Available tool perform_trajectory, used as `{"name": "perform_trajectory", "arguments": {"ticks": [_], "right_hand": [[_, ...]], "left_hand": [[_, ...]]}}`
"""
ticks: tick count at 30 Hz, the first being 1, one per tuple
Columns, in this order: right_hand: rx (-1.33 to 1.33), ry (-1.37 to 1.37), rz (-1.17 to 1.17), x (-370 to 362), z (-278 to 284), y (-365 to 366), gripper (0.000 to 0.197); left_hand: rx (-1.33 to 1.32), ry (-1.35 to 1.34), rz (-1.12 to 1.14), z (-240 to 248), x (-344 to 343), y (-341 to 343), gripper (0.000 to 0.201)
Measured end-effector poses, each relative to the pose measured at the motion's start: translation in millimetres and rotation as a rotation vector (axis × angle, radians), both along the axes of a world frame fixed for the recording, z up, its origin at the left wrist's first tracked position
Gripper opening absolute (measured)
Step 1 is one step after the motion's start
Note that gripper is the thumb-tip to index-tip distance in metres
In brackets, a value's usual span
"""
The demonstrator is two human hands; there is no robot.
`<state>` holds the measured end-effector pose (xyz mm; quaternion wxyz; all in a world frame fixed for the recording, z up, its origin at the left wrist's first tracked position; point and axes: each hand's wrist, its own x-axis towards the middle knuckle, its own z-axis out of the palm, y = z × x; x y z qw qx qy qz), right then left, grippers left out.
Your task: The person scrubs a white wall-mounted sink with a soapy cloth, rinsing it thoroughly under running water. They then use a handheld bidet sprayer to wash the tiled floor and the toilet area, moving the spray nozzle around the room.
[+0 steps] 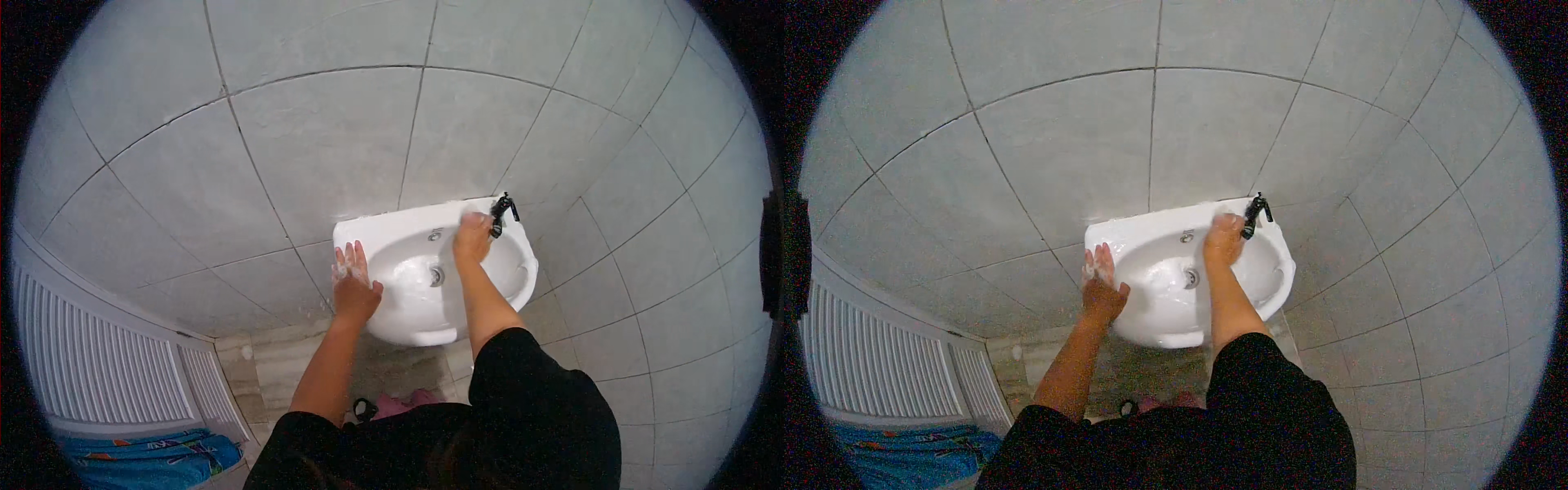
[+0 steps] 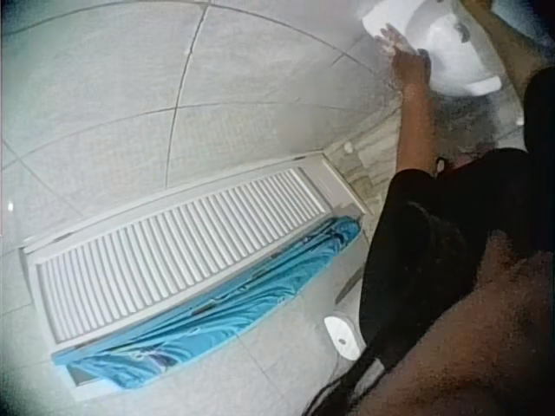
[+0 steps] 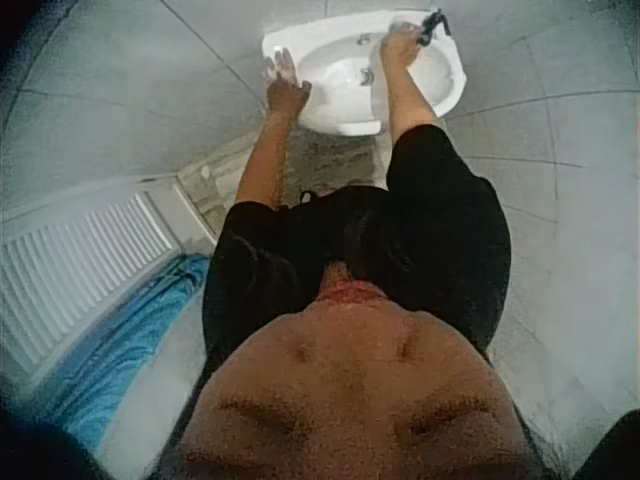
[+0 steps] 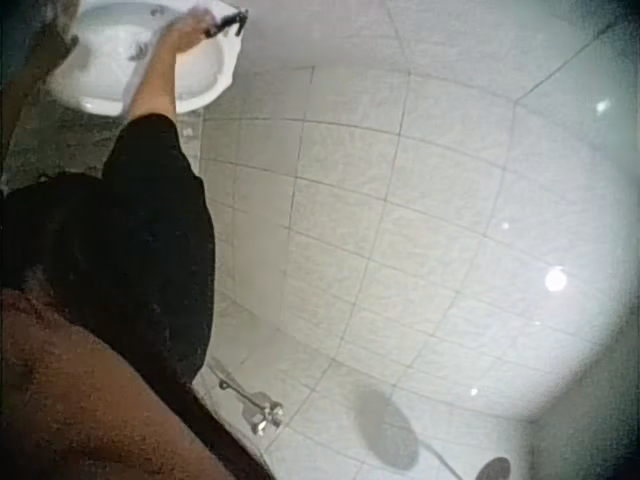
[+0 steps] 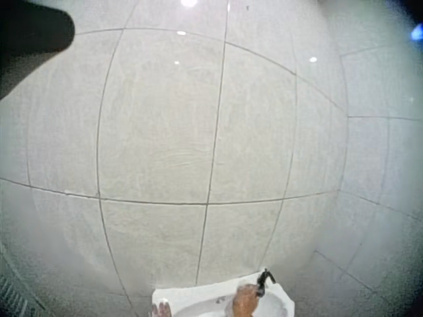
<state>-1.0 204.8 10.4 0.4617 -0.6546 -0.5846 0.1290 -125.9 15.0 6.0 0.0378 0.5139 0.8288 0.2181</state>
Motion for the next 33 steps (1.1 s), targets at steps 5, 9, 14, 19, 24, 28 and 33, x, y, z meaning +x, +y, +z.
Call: {"name": "perform_trajectory", "arguments": {"ticks": [5,9,14,19,24,28,33], "right_hand": [[0.43,-0.687,1.058,-38,-26,-13,0.025],[0.3,-0.82,0.925,12,-17,1,0.025],[0.233,-1.157,0.992,95,-13,16,0.013],[0.446,-1.436,1.214,139,-7,50,0.014],[0.372,-1.074,0.731,180,-2,57,0.018],[0.153,-0.818,0.607,164,-20,97,0.026],[-0.026,-0.684,0.595,141,-3,134,0.032]], "left_hand": [[-0.026,0.076,-0.046,-4,-2,5,0.077],[0.05,0.115,-0.06,-5,-1,3,0.075],[-0.011,0.077,-0.034,2,1,3,0.069],[-0.059,0.072,-0.035,5,2,10,0.071],[-0.116,0.119,-0.018,6,4,10,0.072],[-0.101,0.099,-0.031,4,1,8,0.074],[-0.153,0.105,-0.019,7,6,10,0.071]]}}
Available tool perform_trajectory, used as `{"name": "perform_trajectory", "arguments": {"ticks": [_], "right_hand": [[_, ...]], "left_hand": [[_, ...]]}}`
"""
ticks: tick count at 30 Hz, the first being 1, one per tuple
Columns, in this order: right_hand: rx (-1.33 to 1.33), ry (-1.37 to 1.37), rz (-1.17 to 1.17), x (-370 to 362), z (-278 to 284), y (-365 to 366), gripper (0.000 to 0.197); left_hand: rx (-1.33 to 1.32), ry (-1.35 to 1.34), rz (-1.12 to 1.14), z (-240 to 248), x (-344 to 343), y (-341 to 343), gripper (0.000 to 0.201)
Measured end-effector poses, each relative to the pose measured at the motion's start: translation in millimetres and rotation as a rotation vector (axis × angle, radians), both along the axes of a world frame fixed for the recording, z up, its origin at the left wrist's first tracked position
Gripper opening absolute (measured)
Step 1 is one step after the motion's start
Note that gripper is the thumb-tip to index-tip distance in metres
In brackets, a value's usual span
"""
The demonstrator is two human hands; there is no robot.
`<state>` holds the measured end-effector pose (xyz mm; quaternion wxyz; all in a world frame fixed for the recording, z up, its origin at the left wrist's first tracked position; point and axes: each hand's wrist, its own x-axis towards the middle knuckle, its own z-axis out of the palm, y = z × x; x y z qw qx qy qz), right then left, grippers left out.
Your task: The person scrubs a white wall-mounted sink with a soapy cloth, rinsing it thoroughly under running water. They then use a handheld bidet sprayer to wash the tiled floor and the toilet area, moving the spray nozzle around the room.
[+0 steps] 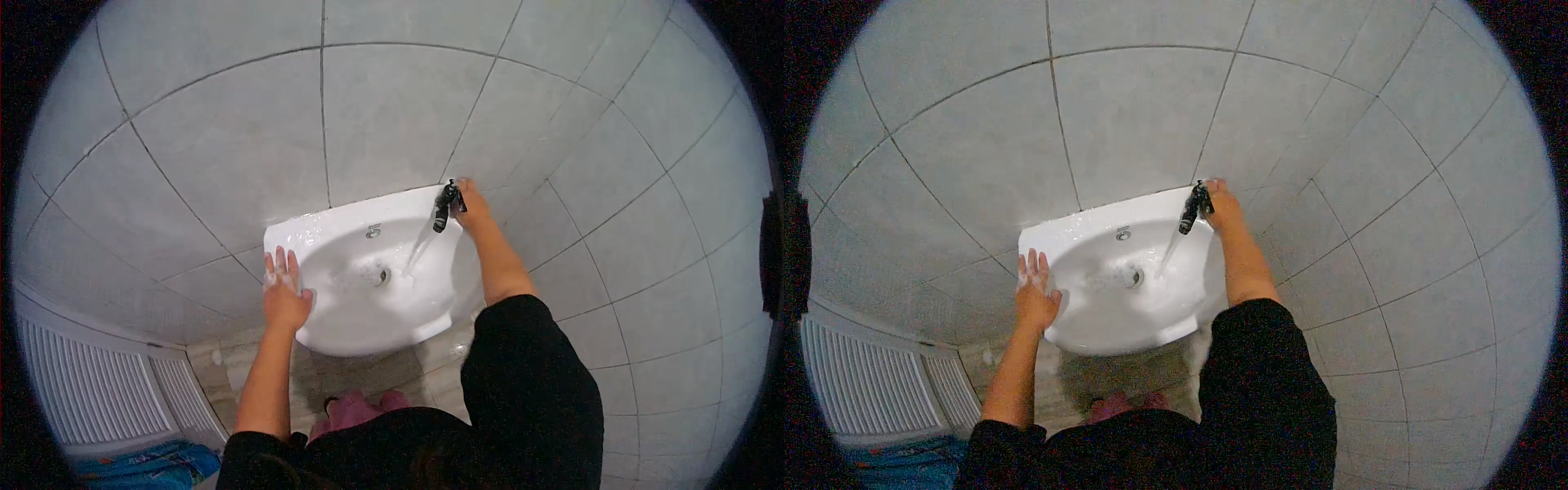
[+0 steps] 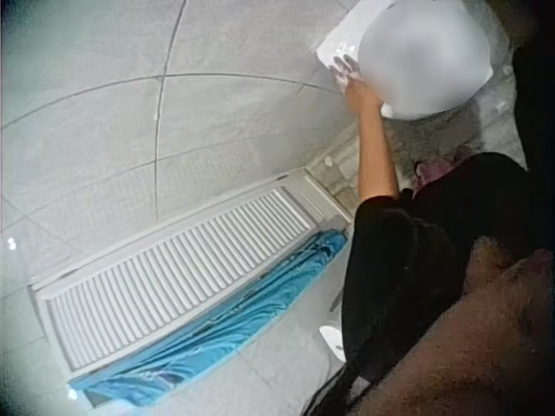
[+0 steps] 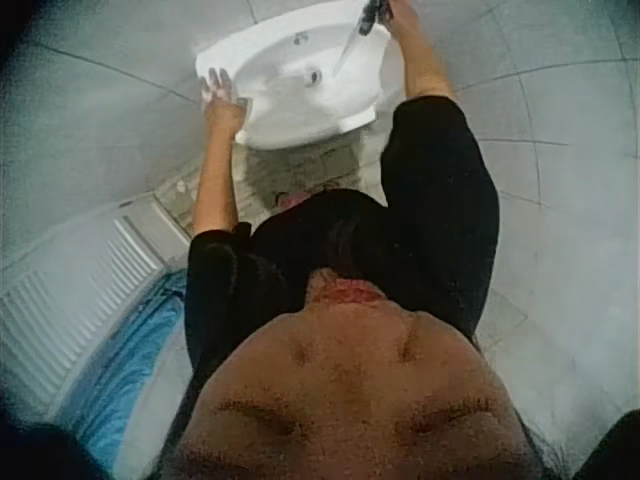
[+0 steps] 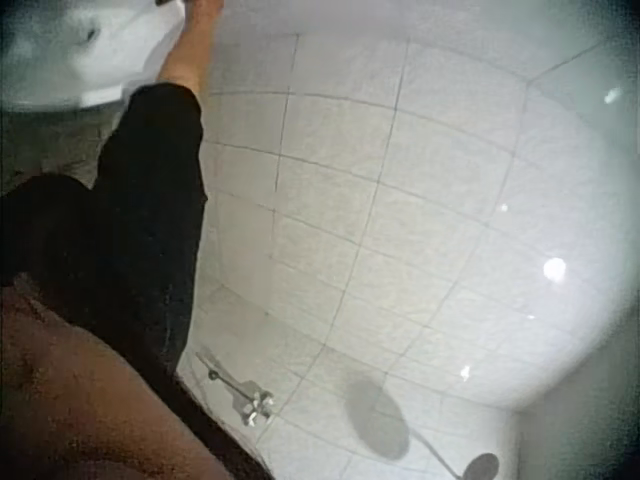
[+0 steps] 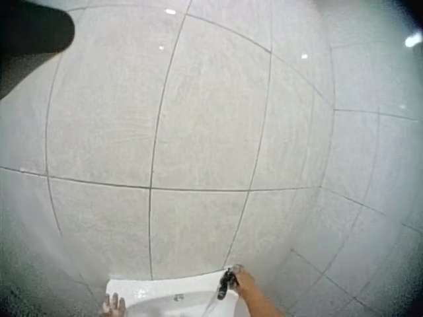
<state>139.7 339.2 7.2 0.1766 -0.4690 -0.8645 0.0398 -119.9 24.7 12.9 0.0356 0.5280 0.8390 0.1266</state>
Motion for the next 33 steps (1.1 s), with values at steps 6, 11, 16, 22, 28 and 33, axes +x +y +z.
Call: {"name": "perform_trajectory", "arguments": {"ticks": [6,11,16,22,28,33], "right_hand": [[-0.122,-0.093,-0.042,19,12,-41,0.033],[0.064,-0.248,0.041,67,-7,-102,0.029],[0.174,-0.26,0.119,66,-9,-145,0.021],[0.082,0.075,-0.299,16,-4,-235,0.024],[-0.27,-0.387,-0.417,-85,20,-300,0.027],[-0.519,-0.252,-0.217,-194,-1,-314,0.027]], "left_hand": [[0.041,-0.016,0.01,-5,-1,-2,0.07],[0.036,0.008,0.028,-3,-1,1,0.068],[0.165,-0.005,-0.006,-21,-11,2,0.065],[0.356,-0.125,-0.022,-32,-19,-2,0.051],[0.677,-0.563,-0.022,-42,-20,-7,0.044],[0.845,-1.123,-0.143,-44,-28,-12,0.046]]}}
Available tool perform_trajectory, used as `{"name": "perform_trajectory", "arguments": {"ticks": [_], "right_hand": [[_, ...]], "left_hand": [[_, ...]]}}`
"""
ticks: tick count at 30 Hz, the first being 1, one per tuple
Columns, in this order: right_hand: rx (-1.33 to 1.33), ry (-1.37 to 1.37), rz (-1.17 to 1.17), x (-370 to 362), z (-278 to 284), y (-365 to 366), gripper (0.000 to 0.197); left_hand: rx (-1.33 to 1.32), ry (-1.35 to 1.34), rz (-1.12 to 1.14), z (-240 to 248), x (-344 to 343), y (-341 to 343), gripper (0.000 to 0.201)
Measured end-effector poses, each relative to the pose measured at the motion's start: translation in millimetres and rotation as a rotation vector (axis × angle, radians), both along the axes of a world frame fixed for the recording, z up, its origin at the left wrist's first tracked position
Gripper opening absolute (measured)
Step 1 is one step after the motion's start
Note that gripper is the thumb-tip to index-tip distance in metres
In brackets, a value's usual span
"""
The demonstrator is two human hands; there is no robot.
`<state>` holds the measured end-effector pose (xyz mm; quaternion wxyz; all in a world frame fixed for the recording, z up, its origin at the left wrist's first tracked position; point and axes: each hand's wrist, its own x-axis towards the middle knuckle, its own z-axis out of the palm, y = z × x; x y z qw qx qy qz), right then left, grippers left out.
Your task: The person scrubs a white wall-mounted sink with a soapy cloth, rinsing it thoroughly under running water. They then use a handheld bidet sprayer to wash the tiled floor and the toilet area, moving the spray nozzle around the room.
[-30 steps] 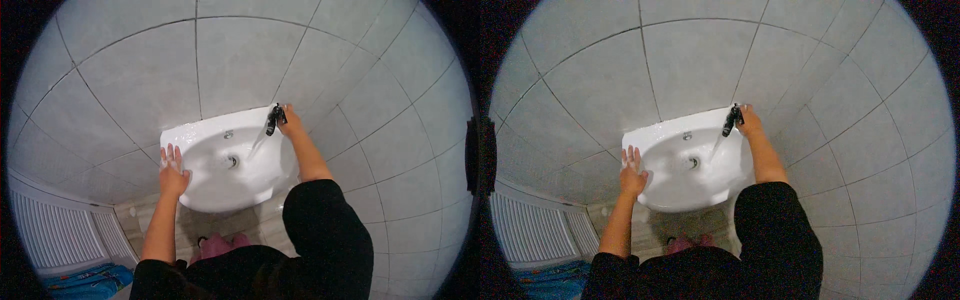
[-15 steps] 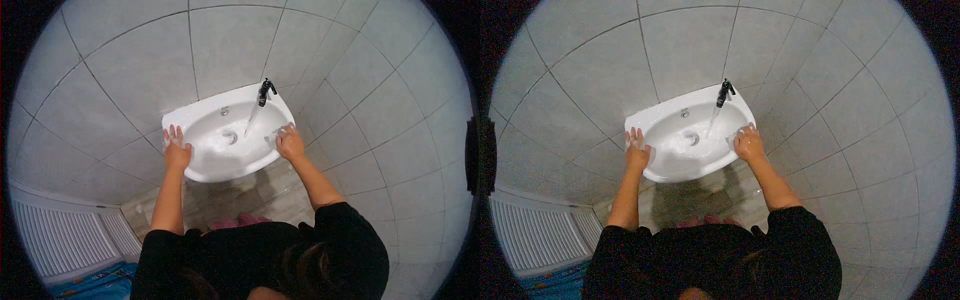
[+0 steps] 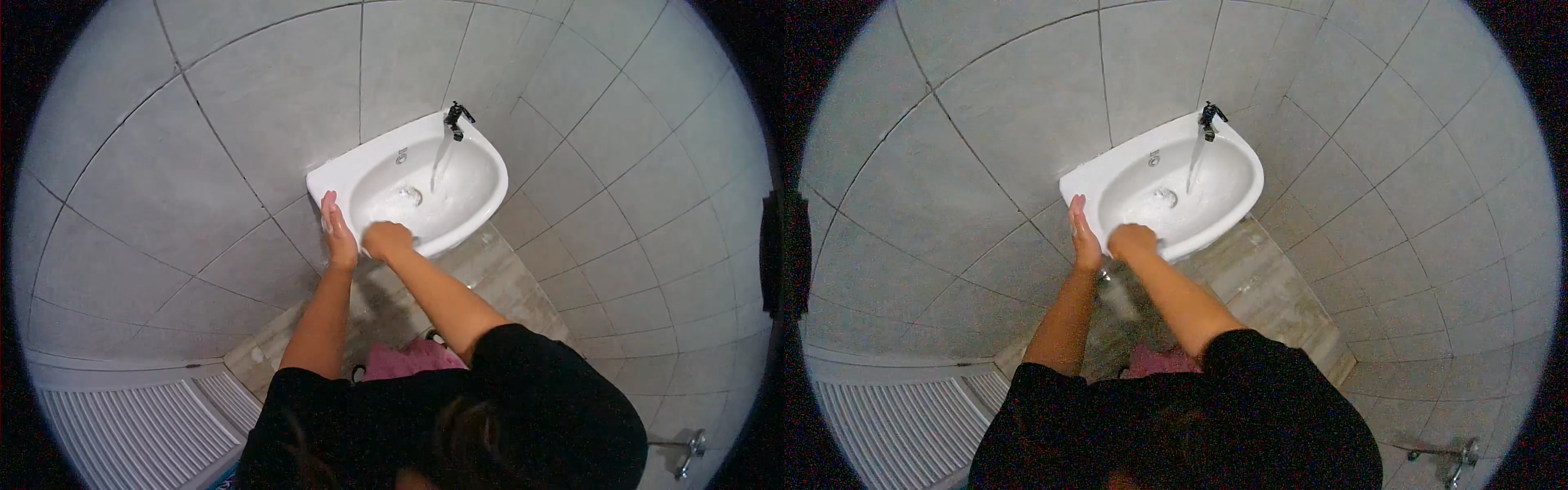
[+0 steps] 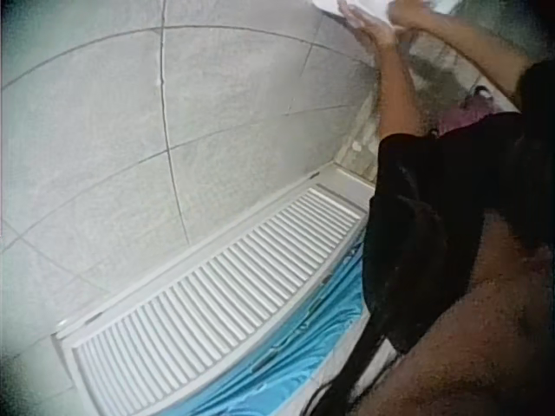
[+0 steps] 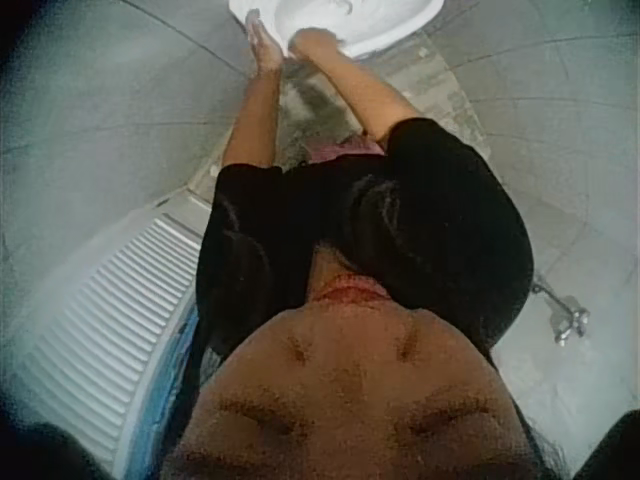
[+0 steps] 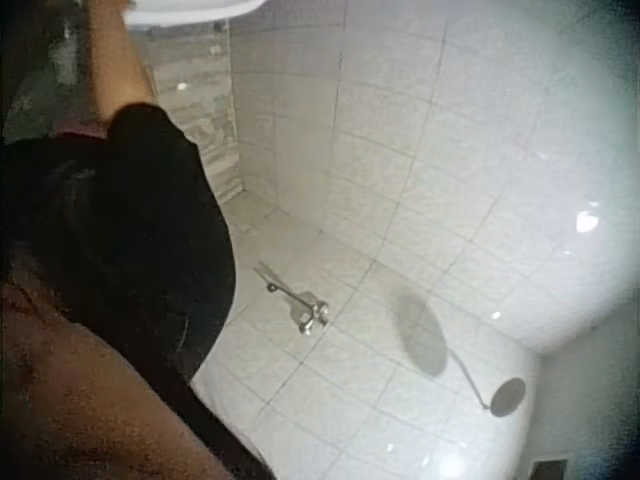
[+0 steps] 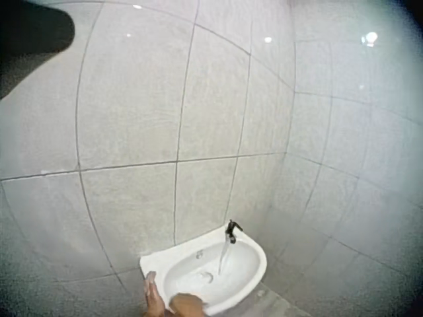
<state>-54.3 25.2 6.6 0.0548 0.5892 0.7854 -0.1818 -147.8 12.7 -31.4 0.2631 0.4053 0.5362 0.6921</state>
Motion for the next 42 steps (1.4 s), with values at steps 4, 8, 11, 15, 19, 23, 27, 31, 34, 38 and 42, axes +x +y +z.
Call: {"name": "perform_trajectory", "arguments": {"ticks": [4,8,11,15,19,23,27,31,34,38,42], "right_hand": [[-0.623,1.382,-0.786,-3,-13,44,0.024],[-0.453,1.976,-0.98,70,-67,112,0.025],[-0.345,2.11,-1.074,108,-69,142,0.024],[-0.455,2.216,-0.946,123,-70,163,0.025],[-0.192,2.182,-0.995,122,-95,191,0.033],[-0.474,2.072,-0.973,124,-91,213,0.039],[-0.42,2.142,-1.21,115,-72,225,0.037],[-0.278,2.189,-1.516,108,-52,234,0.034],[-0.236,2.045,-1.322,84,-21,213,0.033],[0.688,0.799,-0.421,36,-25,179,0.033],[0.691,0.494,0.102,-9,4,153,0.031]], "left_hand": [[-0.164,0.445,-0.034,10,2,-17,0.046],[-0.132,0.992,-0.075,17,17,-16,0.034],[-0.108,1.116,-0.131,25,17,-17,0.022],[0.093,1.092,-0.024,22,14,-16,0.029],[0.04,1.126,0.024,24,20,-14,0.028],[-0.072,1.134,-0.002,22,17,-15,0.029],[-0.118,1.111,-0.033,25,16,-15,0.028],[-0.123,1.076,-0.052,27,19,-13,0.026],[-0.13,1.062,-0.035,34,17,-19,0.026],[-0.093,1.065,-0.003,25,18,-16,0.025],[-0.089,1.058,-0.093,25,15,-15,0.024]]}}
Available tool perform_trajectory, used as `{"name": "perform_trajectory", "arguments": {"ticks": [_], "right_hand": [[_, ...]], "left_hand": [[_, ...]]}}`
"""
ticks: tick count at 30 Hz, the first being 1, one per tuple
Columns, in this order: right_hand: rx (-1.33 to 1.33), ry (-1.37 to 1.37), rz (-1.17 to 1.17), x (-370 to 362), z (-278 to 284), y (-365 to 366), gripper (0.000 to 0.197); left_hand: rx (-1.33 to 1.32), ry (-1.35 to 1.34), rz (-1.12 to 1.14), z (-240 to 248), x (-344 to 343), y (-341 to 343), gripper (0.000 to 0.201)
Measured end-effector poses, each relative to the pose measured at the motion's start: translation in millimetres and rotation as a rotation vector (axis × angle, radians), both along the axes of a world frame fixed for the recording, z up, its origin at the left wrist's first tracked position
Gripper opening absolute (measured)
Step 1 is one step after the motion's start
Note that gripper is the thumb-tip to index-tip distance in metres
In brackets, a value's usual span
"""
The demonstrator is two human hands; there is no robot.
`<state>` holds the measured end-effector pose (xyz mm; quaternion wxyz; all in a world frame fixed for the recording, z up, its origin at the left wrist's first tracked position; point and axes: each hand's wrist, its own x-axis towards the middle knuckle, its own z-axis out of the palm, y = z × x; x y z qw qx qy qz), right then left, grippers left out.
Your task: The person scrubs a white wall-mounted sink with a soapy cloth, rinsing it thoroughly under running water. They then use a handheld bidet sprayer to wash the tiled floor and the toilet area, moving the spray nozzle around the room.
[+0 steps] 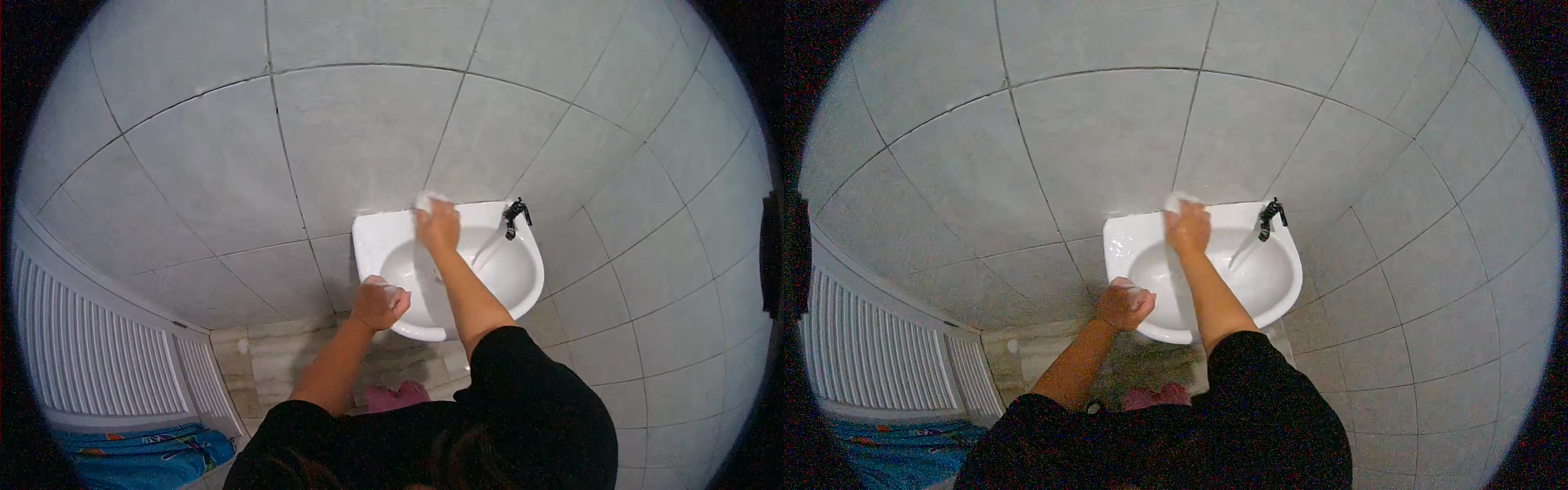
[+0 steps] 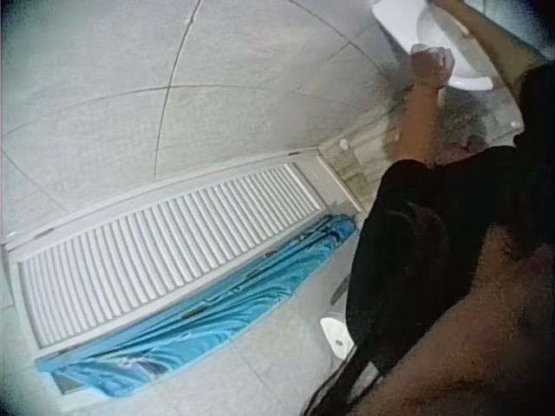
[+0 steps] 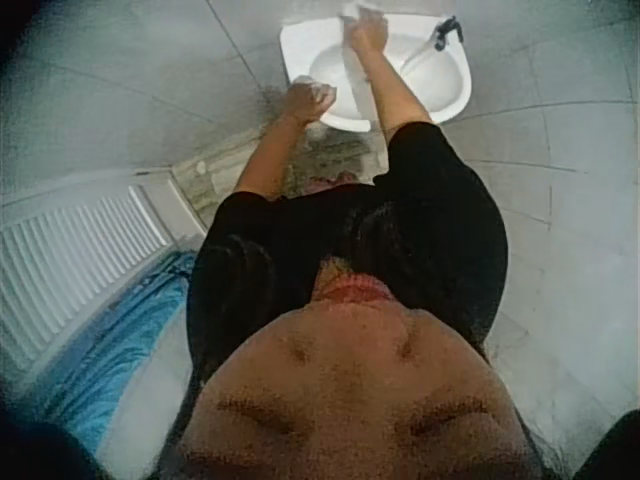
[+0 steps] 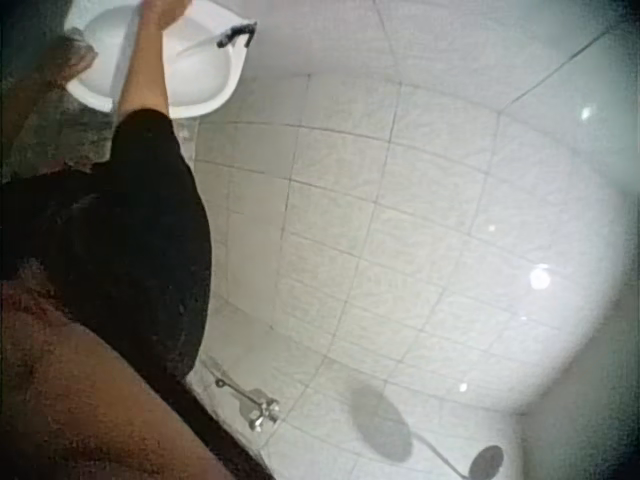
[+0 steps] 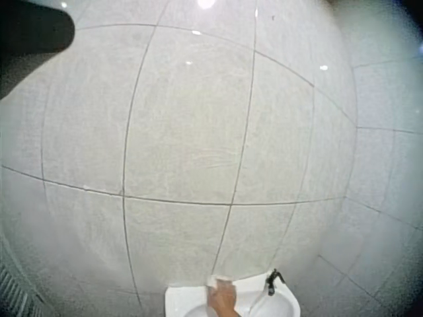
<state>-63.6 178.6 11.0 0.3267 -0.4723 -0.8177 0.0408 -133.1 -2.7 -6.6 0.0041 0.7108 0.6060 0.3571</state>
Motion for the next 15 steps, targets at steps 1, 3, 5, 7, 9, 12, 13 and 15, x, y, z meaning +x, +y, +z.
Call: {"name": "perform_trajectory", "arguments": {"ticks": [1,3,5,7,9,12,13,15], "right_hand": [[0.003,-0.101,0.045,-16,2,-9,0.028],[0.046,-0.301,0.386,-41,7,-41,0.022],[0.151,-0.276,0.483,-39,5,-38,0.019],[0.153,-0.208,0.515,-23,-8,-8,0.019],[0.244,-0.009,0.122,18,-38,44,0.024],[0.073,-0.05,-0.448,31,-7,30,0.028],[0.115,-0.031,-0.431,19,-16,30,0.031],[0.112,-0.111,-0.174,-21,1,-14,0.034]], "left_hand": [[-0.016,0.014,0.003,-5,-1,1,0.024],[-0.04,0.04,0.013,-13,-2,2,0.024],[-0.042,0.006,-0.002,-12,-2,3,0.025],[-0.053,-0.023,-0.019,-5,-1,1,0.026],[-0.059,-0.039,-0.037,3,0,2,0.028],[-0.049,-0.012,-0.012,-1,-1,1,0.027],[-0.032,-0.018,0.0,-3,-1,1,0.027],[0.004,-0.03,0.02,-9,0,3,0.027]]}}
